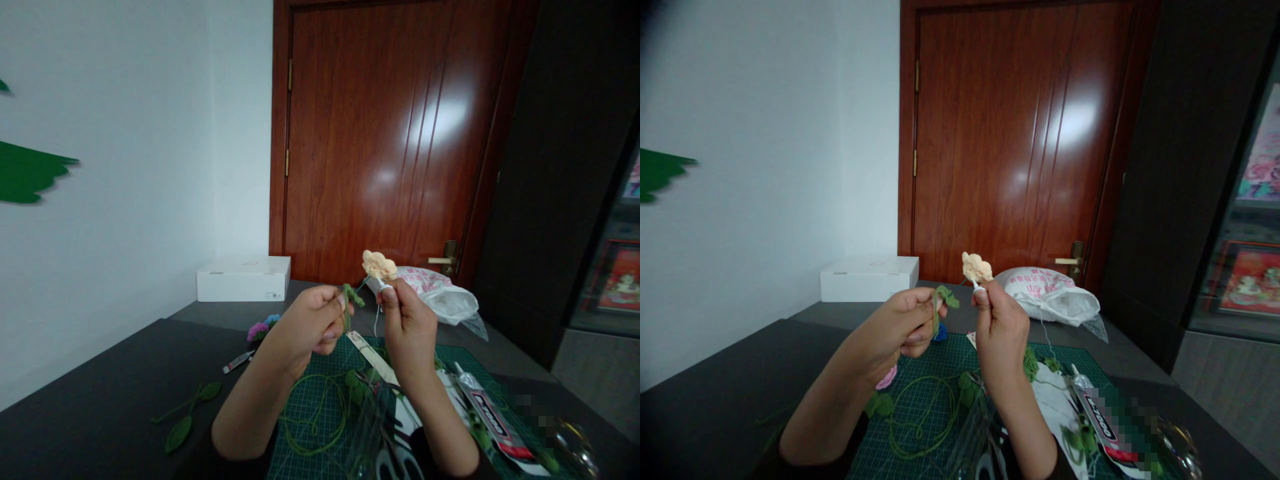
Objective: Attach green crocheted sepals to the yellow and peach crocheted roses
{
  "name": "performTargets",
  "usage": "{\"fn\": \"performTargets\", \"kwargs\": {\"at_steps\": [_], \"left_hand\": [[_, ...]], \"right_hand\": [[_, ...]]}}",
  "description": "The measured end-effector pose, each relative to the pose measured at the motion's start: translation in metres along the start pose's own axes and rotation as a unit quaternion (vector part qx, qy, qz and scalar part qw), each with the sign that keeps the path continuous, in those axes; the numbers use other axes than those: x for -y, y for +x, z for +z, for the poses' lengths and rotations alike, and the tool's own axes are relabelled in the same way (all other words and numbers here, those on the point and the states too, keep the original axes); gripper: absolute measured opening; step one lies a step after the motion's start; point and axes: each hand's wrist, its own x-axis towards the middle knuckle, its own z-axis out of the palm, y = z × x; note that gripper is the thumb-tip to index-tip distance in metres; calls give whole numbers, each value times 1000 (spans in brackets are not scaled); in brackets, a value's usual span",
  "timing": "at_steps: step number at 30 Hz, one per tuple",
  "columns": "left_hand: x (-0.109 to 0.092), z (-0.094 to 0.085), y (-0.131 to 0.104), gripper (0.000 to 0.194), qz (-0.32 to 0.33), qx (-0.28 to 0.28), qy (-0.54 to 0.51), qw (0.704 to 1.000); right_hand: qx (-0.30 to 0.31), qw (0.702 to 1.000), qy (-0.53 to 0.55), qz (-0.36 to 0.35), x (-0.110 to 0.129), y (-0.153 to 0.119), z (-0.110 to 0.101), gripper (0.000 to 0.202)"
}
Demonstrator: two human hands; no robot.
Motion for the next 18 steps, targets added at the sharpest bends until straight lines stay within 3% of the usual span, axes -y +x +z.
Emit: {"fn": "performTargets", "kwargs": {"at_steps": [10, 18], "left_hand": [[2, -7, 1, 15, 11, 56, -56, 997], [3, -6, 2, 14, 10, 38, -47, 998]], "right_hand": [[22, 1000, 16, 4, 2, 1, 2, 33], [9, 999, 27, -31, 9, -1, -2, 30]]}}
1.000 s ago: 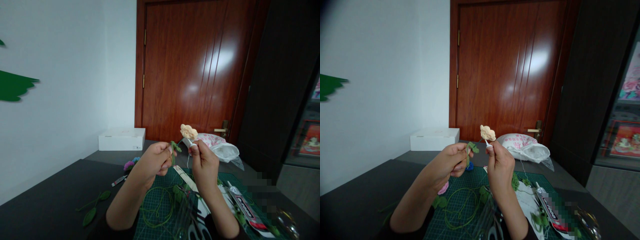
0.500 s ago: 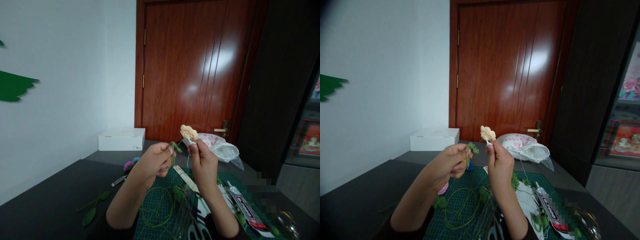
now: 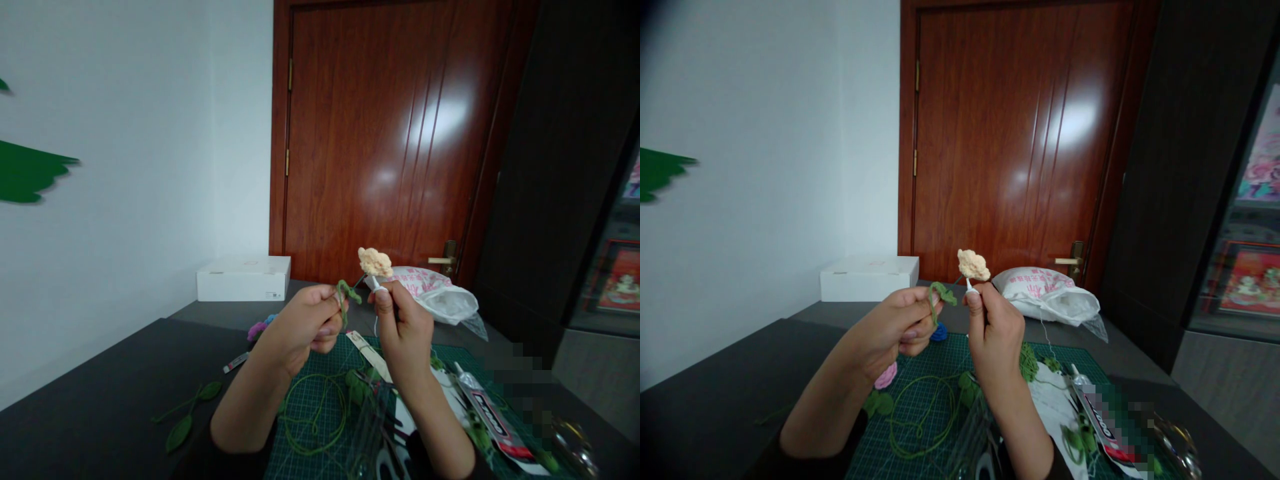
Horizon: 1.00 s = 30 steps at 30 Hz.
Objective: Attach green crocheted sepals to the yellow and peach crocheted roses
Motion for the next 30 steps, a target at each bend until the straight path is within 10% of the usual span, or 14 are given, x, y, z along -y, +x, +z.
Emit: {"fn": "performTargets", "kwargs": {"at_steps": [30], "left_hand": [[-2, -7, 5, 17, -90, 106, -148, 979]], "right_hand": [[20, 999, 14, 44, -4, 0, 3, 31]]}}
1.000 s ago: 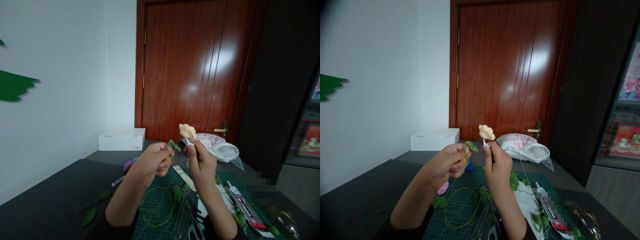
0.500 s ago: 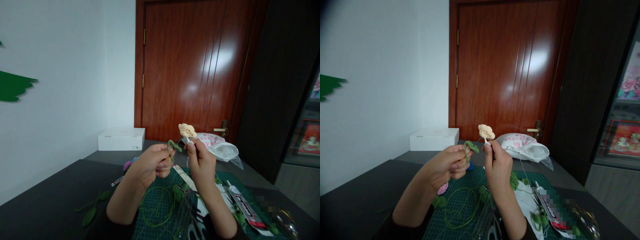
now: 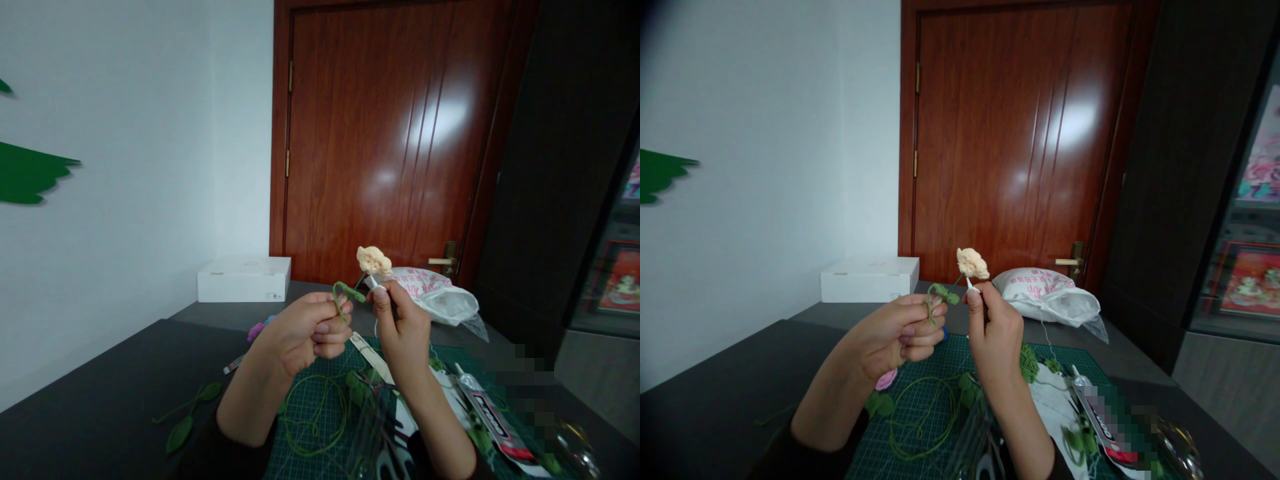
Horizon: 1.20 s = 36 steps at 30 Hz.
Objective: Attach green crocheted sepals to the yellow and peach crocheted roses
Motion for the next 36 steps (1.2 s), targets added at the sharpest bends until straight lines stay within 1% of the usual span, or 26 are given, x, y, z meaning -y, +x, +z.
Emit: {"fn": "performTargets", "kwargs": {"at_steps": [5, 12, 19, 24, 32, 36], "left_hand": [[2, 0, 1, 16, -2, 9, 3, 1000], [1, -1, 1, 19, -2, 15, -8, 1000], [3, 0, 2, 13, 17, -11, 25, 999], [5, 1, 2, 13, 23, -19, 37, 999], [2, -3, 1, 16, 7, 13, -1, 1000], [2, -3, 1, 17, 3, 17, -18, 1000]], "right_hand": [[-14, 1000, 8, 9, 2, 1, -1, 32], [-1, 999, -9, 31, -3, 1, 3, 36], [-15, 1000, -9, -11, 5, 0, -1, 32], [-21, 1000, -8, 0, 4, 1, -1, 31], [-22, 999, -25, 22, 2, 0, 2, 34], [-6, 1000, -21, 21, 0, -1, 1, 35]]}}
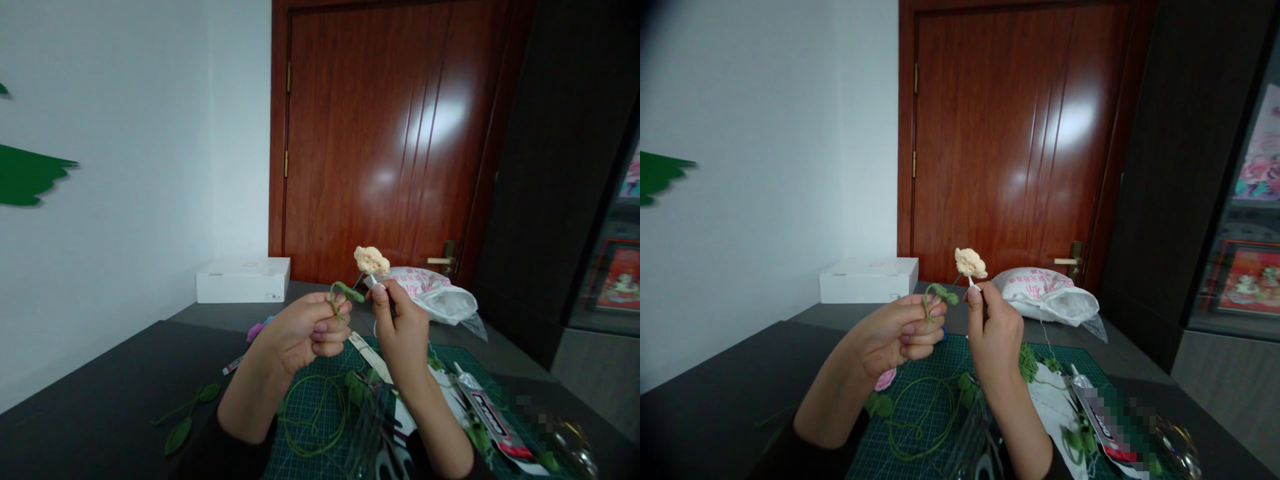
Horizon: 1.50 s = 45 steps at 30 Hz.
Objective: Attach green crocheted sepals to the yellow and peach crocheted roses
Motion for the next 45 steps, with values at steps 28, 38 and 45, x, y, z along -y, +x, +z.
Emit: {"fn": "performTargets", "kwargs": {"at_steps": [28, 38, 45], "left_hand": [[3, -8, 5, 20, -73, 65, -133, 986], [4, -5, 4, 19, -8, 61, -63, 996], [5, -5, 5, 22, 10, 72, -63, 995]], "right_hand": [[60, 980, 168, 87, -1, 9, -1, 37], [63, 977, 179, 95, -7, 10, 2, 38], [86, 935, 300, 165, -6, 10, 4, 40]]}}
